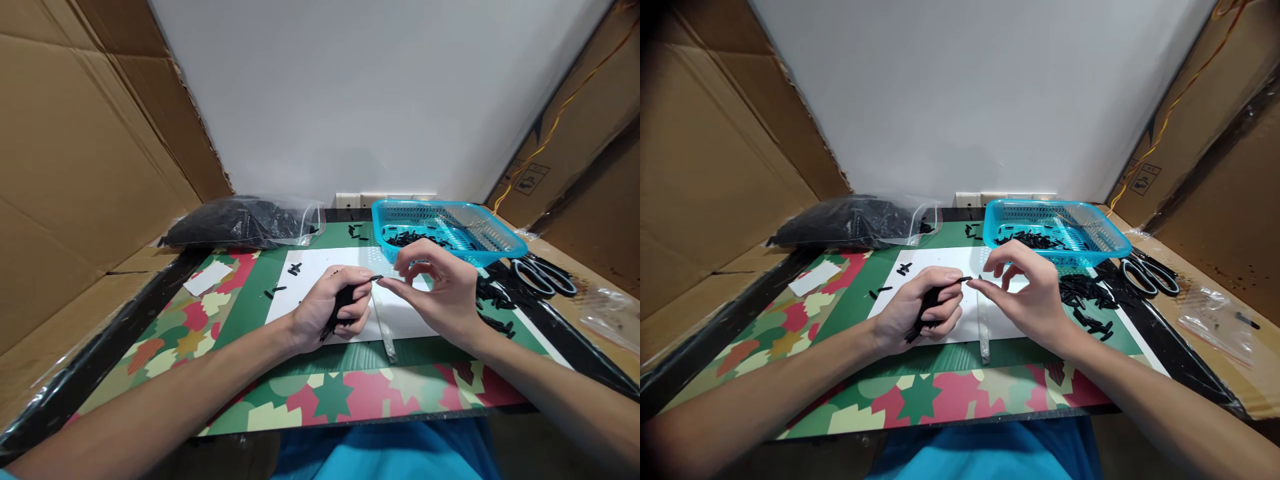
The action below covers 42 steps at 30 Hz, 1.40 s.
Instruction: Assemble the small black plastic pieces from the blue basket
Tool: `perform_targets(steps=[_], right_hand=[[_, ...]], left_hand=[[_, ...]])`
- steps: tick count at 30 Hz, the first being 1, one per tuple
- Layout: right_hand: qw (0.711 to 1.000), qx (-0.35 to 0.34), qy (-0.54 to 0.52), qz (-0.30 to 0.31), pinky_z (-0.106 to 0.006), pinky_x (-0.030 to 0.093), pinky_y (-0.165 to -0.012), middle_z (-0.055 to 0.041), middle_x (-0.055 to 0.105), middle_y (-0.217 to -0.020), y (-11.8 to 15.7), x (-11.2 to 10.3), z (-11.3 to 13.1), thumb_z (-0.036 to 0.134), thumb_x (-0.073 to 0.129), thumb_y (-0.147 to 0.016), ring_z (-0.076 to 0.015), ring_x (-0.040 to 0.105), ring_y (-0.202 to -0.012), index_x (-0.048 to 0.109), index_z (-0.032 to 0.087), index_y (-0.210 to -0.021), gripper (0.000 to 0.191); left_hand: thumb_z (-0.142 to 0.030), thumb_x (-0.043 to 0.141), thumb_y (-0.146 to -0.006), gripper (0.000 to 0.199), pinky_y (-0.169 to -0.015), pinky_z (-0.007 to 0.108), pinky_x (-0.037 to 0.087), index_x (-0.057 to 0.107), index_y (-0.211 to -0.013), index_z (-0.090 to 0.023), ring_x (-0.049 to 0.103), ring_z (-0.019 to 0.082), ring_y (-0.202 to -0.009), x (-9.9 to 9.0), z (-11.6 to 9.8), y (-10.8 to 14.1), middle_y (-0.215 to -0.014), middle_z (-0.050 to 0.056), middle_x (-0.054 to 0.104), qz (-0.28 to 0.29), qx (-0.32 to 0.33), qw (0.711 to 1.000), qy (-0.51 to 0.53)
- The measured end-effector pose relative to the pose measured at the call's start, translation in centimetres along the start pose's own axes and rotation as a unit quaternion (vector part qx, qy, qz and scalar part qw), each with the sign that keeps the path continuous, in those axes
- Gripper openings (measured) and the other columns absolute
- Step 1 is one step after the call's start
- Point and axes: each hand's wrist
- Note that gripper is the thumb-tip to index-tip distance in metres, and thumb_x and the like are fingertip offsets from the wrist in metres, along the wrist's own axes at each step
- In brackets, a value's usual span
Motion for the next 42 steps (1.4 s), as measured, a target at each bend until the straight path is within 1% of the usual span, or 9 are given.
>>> perform_targets(steps=[2,4,7,15,20,23,27,31,42], right_hand=[[0.996,-0.077,0.042,-0.017,-0.029,0.056,-0.058,-0.0027,0.067,-0.083,0.16,-0.03,-0.01,0.018,0.079,-0.084,-0.0171,0.064,-0.075,0.066,0.023,-0.089,0.015],[0.988,-0.140,0.066,-0.027,-0.032,0.059,-0.063,-0.0031,0.070,-0.084,0.38,0.00,0.08,0.009,0.075,-0.084,-0.0181,0.067,-0.077,0.066,0.024,-0.092,0.019],[0.981,-0.178,0.073,-0.023,-0.033,0.062,-0.067,-0.0033,0.074,-0.088,0.67,0.07,0.27,0.003,0.071,-0.085,-0.0192,0.072,-0.079,0.066,0.025,-0.099,0.026],[0.980,-0.174,0.091,-0.015,-0.031,0.067,-0.071,-0.0017,0.079,-0.089,0.86,0.11,0.02,0.004,0.069,-0.087,-0.0190,0.077,-0.079,0.068,0.026,-0.098,0.025],[0.981,-0.175,0.086,-0.023,-0.031,0.067,-0.067,-0.0019,0.079,-0.089,0.90,0.14,0.10,0.004,0.070,-0.087,-0.0192,0.077,-0.078,0.068,0.026,-0.100,0.025],[0.981,-0.179,0.073,-0.030,-0.031,0.067,-0.068,-0.0021,0.079,-0.090,0.90,0.20,0.15,0.002,0.071,-0.085,-0.0193,0.077,-0.079,0.068,0.025,-0.101,0.028],[0.985,-0.160,0.056,-0.032,-0.034,0.067,-0.070,-0.0024,0.079,-0.090,0.92,0.29,0.01,0.004,0.072,-0.085,-0.0205,0.077,-0.079,0.069,0.026,-0.100,0.026],[0.987,-0.149,0.050,-0.032,-0.034,0.067,-0.068,-0.0020,0.078,-0.086,1.00,0.32,-0.14,0.006,0.074,-0.085,-0.0207,0.076,-0.076,0.069,0.026,-0.098,0.024],[0.981,-0.184,0.027,-0.050,-0.030,0.066,-0.068,-0.0016,0.077,-0.085,0.78,0.54,-0.08,-0.002,0.074,-0.081,-0.0188,0.077,-0.077,0.070,0.021,-0.098,0.029]], left_hand=[[-0.035,0.055,-0.090,0.034,-0.032,0.015,0.020,0.043,-0.062,-0.019,0.029,0.007,-0.031,-0.02,0.01,-0.01,-0.040,-0.008,0.031,-0.008,0.001,1.000,0.002],[-0.036,0.055,-0.090,0.034,-0.032,0.015,0.020,0.043,-0.062,-0.020,0.029,0.007,-0.031,-0.11,0.06,-0.04,-0.040,-0.008,0.030,-0.009,0.002,1.000,0.002],[-0.036,0.054,-0.091,0.034,-0.033,0.016,0.020,0.044,-0.063,-0.020,0.030,0.008,-0.031,-0.26,0.18,-0.09,-0.040,-0.008,0.031,-0.002,0.002,1.000,0.000],[-0.037,0.055,-0.090,0.034,-0.032,0.016,0.022,0.044,-0.063,-0.020,0.031,0.008,-0.032,-0.15,0.29,-0.04,-0.040,-0.007,0.031,0.009,-0.011,1.000,-0.007],[-0.035,0.052,-0.092,0.033,-0.033,0.017,0.021,0.045,-0.064,-0.020,0.031,0.009,-0.032,-0.10,0.33,0.01,-0.040,-0.007,0.033,0.019,-0.010,1.000,-0.001],[-0.034,0.051,-0.093,0.032,-0.033,0.018,0.021,0.046,-0.064,-0.020,0.032,0.009,-0.032,-0.07,0.35,0.05,-0.040,-0.007,0.033,0.026,-0.010,1.000,0.000],[-0.034,0.051,-0.093,0.032,-0.033,0.018,0.021,0.046,-0.064,-0.020,0.032,0.009,-0.032,-0.01,0.33,0.09,-0.040,-0.007,0.034,0.026,-0.007,1.000,-0.002],[-0.034,0.052,-0.093,0.032,-0.034,0.018,0.021,0.046,-0.065,-0.020,0.033,0.009,-0.032,0.04,0.33,0.08,-0.040,-0.007,0.034,0.026,-0.011,1.000,-0.003],[-0.035,0.052,-0.094,0.032,-0.034,0.018,0.021,0.046,-0.066,-0.020,0.034,0.009,-0.032,-0.22,0.54,0.04,-0.040,-0.007,0.035,0.032,-0.005,0.999,-0.003]])
Point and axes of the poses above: each hand's wrist, its own y-axis away from the middle knuckle, its own x-axis out of the palm, z = x × y
